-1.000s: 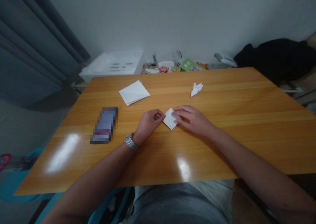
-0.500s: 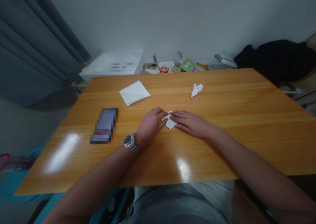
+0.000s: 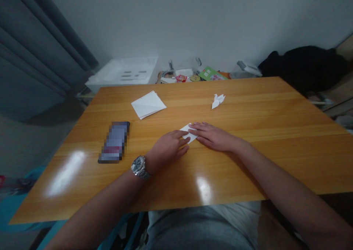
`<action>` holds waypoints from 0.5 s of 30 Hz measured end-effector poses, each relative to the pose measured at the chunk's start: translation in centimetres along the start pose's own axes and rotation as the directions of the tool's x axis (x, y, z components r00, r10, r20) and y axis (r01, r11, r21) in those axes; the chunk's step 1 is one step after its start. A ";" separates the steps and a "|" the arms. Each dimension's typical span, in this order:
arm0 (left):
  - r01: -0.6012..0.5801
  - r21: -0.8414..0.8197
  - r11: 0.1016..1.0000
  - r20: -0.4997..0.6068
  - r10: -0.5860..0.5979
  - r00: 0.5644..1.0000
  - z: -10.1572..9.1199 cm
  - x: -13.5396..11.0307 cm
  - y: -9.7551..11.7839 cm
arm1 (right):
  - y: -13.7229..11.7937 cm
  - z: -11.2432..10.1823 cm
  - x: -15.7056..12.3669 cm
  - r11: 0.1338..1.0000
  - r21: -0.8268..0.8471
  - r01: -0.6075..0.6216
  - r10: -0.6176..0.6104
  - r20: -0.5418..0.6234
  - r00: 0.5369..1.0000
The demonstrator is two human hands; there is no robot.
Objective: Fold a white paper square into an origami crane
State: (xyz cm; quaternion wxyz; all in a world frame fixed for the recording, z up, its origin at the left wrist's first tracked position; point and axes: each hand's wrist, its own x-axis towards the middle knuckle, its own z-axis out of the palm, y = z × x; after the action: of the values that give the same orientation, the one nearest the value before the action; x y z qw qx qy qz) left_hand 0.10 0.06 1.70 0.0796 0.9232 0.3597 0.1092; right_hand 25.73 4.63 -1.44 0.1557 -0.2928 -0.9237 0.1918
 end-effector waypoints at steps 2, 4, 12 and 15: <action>0.005 0.017 1.000 0.024 -0.005 1.000 -0.1 -0.1 0.1 | 0.1 -0.1 0.1 1.000 -0.003 0.006 -0.006 0.013 1.000; 0.005 0.030 1.000 0.037 -0.006 0.999 -0.1 -0.1 0.1 | 0.3 -0.1 0.1 1.000 -0.001 0.008 -0.008 0.015 1.000; 0.010 -0.012 1.000 0.005 -0.010 1.000 0.3 0.0 -0.3 | 0.9 -0.3 -0.1 0.978 0.205 -0.040 0.066 -0.122 0.990; 0.017 -0.047 0.999 -0.012 -0.018 1.000 0.5 0.2 -0.4 | 1.1 -0.6 -0.3 0.957 0.279 -0.074 0.117 -0.141 0.983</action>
State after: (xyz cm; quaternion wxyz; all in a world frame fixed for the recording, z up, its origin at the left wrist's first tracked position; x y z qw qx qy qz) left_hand 0.10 0.48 1.20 0.1000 0.9172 0.3656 0.1225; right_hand 26.72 5.45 -1.51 0.2570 -0.3273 -0.8581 0.3007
